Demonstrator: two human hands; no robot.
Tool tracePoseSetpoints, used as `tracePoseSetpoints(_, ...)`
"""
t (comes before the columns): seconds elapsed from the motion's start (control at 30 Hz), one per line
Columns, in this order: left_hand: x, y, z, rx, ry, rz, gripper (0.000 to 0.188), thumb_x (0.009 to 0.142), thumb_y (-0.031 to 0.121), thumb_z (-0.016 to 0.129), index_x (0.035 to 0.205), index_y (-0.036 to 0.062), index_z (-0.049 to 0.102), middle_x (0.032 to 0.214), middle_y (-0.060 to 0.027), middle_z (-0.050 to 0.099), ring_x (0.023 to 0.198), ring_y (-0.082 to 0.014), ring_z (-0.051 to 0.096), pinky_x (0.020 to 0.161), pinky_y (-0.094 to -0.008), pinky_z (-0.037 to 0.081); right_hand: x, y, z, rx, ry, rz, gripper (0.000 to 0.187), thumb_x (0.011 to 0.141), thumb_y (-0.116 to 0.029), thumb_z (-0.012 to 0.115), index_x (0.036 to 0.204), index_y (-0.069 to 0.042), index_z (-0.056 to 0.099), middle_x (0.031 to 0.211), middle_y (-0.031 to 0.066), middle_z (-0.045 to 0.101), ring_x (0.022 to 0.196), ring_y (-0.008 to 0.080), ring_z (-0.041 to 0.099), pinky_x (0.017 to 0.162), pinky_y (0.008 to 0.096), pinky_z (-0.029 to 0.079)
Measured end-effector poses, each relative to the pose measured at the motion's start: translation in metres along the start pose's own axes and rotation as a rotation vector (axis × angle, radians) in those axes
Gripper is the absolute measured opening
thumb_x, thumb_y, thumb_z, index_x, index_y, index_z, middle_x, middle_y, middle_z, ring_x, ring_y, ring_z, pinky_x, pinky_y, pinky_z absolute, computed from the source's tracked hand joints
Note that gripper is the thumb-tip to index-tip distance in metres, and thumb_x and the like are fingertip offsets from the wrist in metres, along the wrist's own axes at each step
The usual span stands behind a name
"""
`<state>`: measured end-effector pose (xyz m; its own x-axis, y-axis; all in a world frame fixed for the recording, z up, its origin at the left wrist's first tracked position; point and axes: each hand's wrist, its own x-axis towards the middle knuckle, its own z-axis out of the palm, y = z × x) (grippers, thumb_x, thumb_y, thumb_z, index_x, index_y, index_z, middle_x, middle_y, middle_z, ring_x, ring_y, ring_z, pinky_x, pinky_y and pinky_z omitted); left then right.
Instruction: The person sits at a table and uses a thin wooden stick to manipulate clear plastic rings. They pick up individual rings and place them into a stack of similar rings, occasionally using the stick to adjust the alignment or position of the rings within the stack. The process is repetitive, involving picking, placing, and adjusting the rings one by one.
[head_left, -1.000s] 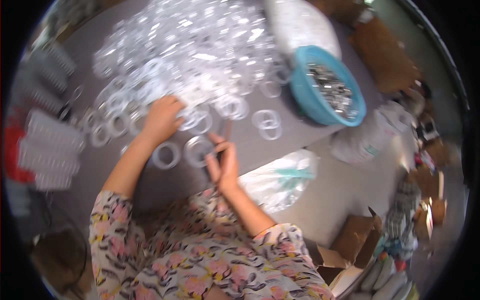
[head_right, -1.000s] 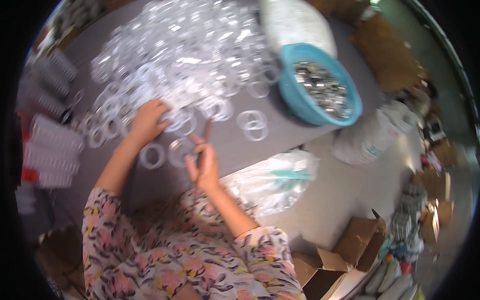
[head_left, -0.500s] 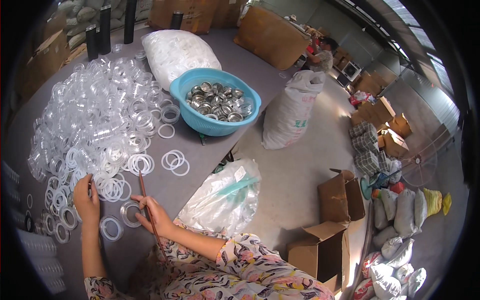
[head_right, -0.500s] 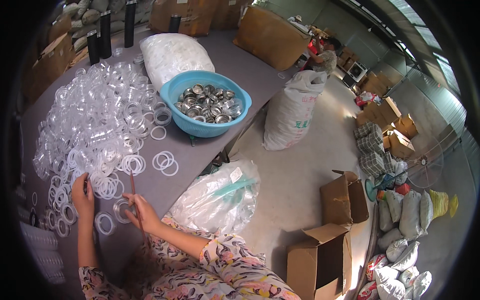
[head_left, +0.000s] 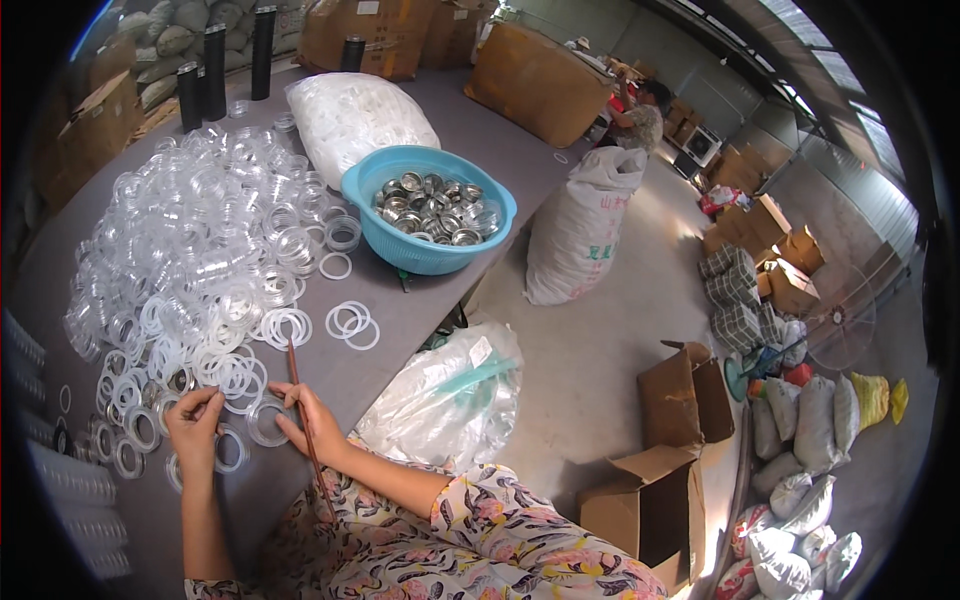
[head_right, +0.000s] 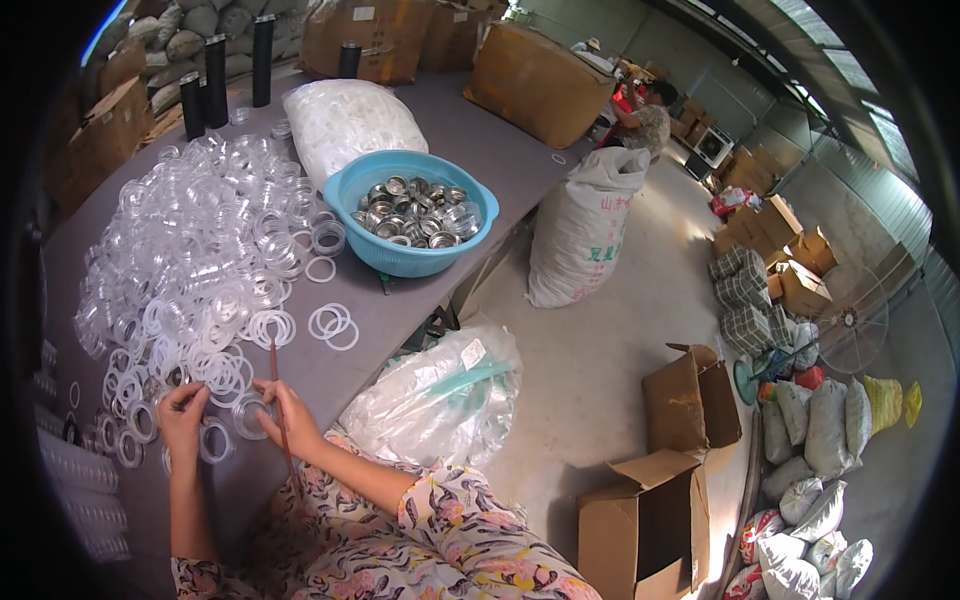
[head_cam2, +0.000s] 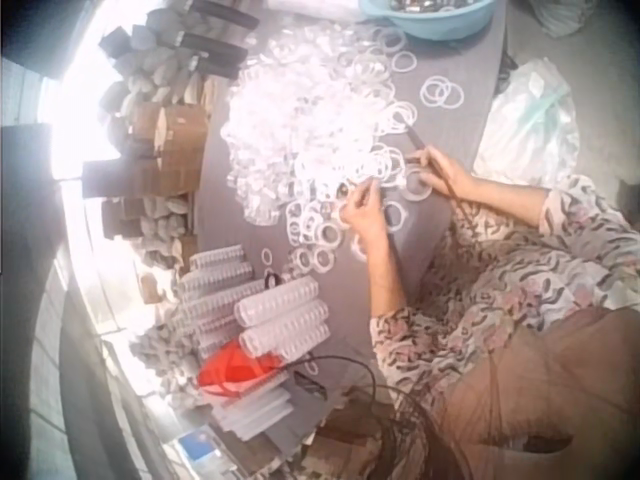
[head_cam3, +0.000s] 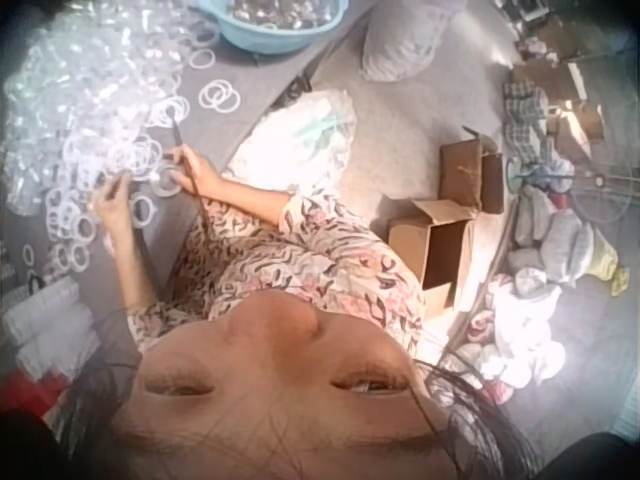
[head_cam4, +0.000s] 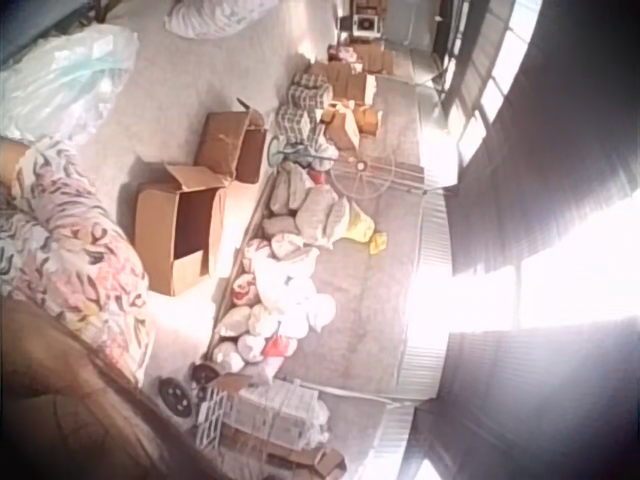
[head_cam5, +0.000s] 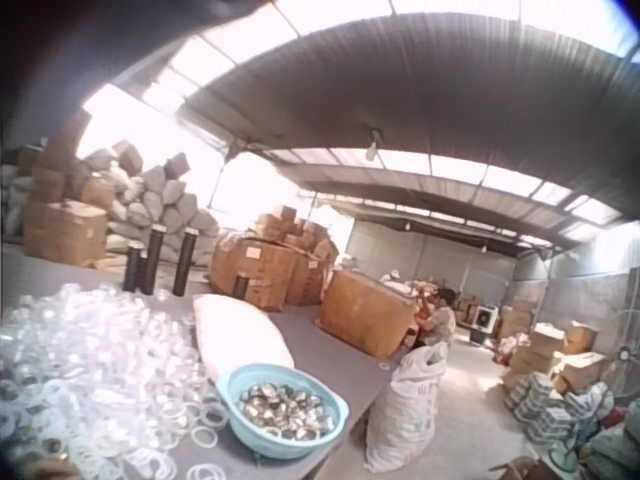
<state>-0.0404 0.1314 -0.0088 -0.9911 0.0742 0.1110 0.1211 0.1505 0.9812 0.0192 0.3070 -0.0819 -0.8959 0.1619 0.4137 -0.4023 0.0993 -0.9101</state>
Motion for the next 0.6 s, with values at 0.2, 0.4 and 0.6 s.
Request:
tracePoseSetpoints(0.2, -0.006, -0.009, 0.016, -0.086, -0.13, -0.147, 0.014, 0.077, 0.0, 0.066, 0.089, -0.0047, 0.062, 0.064, -0.0005, 0.056, 0.043, -0.0027, 0.043, 0.036, -0.0168, 0.034, -0.003, 0.006, 0.0, 0.188, 0.037, 0.064, 0.019, 0.084, 0.002, 0.054, 0.091, -0.004, 0.037, 0.12, 0.0211, 0.052, 0.109, 0.0216, 0.05, 0.093, 0.0306, 0.037)
tracePoseSetpoints(0.4, -0.008, -0.02, 0.024, 0.213, -0.25, -0.044, 0.017, 0.073, -0.003, 0.066, 0.089, -0.0007, 0.059, 0.063, 0.0023, 0.054, 0.05, -0.0007, 0.044, 0.044, -0.0162, 0.032, -0.001, 0.008, 0.001, 0.075, 0.024, 0.094, 0.017, 0.085, 0.003, 0.054, 0.091, -0.003, 0.039, 0.117, 0.019, 0.053, 0.105, 0.0184, 0.05, 0.091, 0.0269, 0.038)
tracePoseSetpoints(0.6, -0.013, -0.005, 0.028, 0.291, -0.225, -0.039, 0.012, 0.073, -0.003, 0.064, 0.082, 0.0012, 0.056, 0.066, 0.0013, 0.055, 0.057, -0.002, 0.046, 0.05, -0.019, 0.035, -0.002, 0.024, 0.005, 0.122, 0.072, 0.056, 0.018, 0.085, 0.004, 0.053, 0.093, -0.003, 0.039, 0.117, 0.0201, 0.052, 0.108, 0.0203, 0.05, 0.093, 0.0287, 0.038)
